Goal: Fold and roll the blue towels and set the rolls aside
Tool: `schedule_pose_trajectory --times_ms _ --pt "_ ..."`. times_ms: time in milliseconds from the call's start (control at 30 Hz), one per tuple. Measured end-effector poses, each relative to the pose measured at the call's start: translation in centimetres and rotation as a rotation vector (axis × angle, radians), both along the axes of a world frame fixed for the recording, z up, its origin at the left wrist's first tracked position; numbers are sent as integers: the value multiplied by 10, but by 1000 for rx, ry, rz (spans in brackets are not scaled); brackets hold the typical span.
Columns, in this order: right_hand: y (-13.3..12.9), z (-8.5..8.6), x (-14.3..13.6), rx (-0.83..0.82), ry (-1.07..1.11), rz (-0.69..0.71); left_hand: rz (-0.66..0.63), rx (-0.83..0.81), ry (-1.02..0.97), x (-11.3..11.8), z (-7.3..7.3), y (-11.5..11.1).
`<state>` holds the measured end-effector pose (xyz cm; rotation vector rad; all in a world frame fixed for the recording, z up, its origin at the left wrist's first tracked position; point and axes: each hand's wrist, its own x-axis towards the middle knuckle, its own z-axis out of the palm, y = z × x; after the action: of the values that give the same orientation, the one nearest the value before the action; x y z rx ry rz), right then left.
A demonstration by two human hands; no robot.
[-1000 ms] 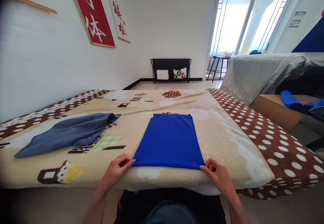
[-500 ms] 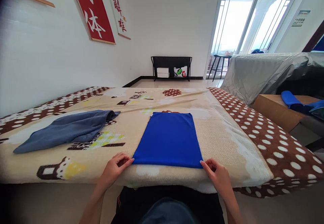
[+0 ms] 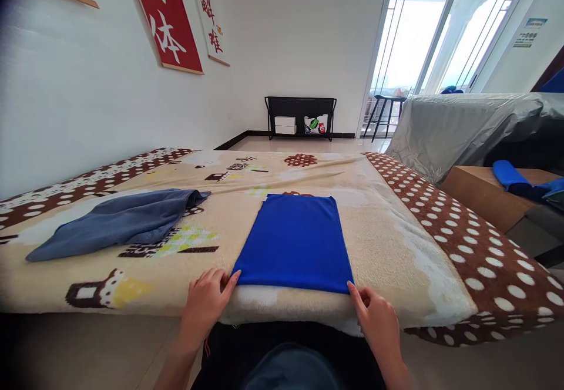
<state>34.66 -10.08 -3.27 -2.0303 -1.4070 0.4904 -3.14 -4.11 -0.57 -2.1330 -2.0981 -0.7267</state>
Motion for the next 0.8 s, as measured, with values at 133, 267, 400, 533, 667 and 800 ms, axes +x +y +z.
schedule_pose_trajectory --times_ms 133,267,400,533,667,800 --pt "7 2 -3 -18 50 26 -47 -21 -14 3 -2 3" --pt "9 13 4 -3 109 3 -77 -71 -198 -1 0 4" --pt "9 22 17 38 89 -44 -121 -143 -310 0 6 -2" --pt "8 11 29 -57 30 13 -111 -238 -208 0 8 -13" --pt "5 10 33 -17 -45 -48 -1 -70 -94 6 14 -20" --pt "19 36 2 337 -158 -94 -225 180 -120 44 33 -10"
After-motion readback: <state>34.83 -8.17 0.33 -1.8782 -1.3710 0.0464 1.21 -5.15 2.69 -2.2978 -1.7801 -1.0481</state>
